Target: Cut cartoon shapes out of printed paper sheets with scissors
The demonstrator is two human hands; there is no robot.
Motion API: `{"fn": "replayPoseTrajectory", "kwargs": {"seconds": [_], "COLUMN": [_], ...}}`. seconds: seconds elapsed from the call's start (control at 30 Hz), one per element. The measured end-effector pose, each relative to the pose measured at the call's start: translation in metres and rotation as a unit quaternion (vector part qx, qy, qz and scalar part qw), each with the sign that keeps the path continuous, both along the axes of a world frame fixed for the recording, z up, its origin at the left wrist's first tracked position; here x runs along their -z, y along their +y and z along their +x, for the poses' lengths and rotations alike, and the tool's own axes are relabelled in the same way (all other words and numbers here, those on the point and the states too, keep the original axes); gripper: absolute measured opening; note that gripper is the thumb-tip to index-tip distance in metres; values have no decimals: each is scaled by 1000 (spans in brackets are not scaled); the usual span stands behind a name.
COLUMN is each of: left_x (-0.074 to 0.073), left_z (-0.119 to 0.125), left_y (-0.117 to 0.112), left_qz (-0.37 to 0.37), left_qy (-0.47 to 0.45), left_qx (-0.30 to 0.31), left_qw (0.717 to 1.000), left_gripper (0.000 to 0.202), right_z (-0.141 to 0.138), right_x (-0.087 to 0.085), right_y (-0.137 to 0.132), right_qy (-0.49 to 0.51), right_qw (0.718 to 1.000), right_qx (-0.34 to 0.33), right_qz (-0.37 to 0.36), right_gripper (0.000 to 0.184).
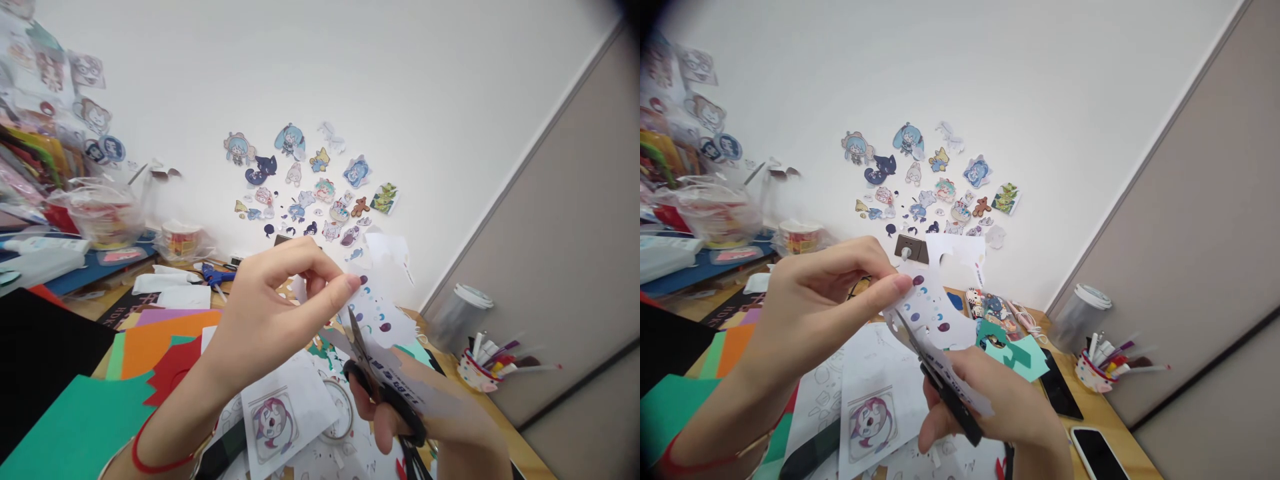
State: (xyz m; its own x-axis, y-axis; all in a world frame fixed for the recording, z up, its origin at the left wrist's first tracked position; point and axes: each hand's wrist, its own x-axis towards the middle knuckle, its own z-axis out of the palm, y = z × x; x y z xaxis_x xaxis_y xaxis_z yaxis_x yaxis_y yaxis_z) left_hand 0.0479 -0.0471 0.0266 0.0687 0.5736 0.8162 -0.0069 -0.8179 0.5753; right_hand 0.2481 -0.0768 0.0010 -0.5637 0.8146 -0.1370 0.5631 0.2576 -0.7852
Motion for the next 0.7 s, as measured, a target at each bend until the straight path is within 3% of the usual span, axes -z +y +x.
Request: {"fn": "replayPoseTrajectory", "kwargs": {"seconds": [0.2,0.7], "left_x": [0,1], "left_z": [1,-1], "left_y": [-1,0], "left_qz": [1,-10], "left_qy": [-5,-11], "left_qx": [2,11], "left_qw": [1000,1000], "left_gripper": [19,20], "right_z": [-6,-7], "right_x": [-6,-7], "right_y": [-4,-6], "right_qy": [6,11], "right_qw": [996,997], "right_qx": [69,69], "right_qz": [-60,-45], "right_gripper": [33,32]}}
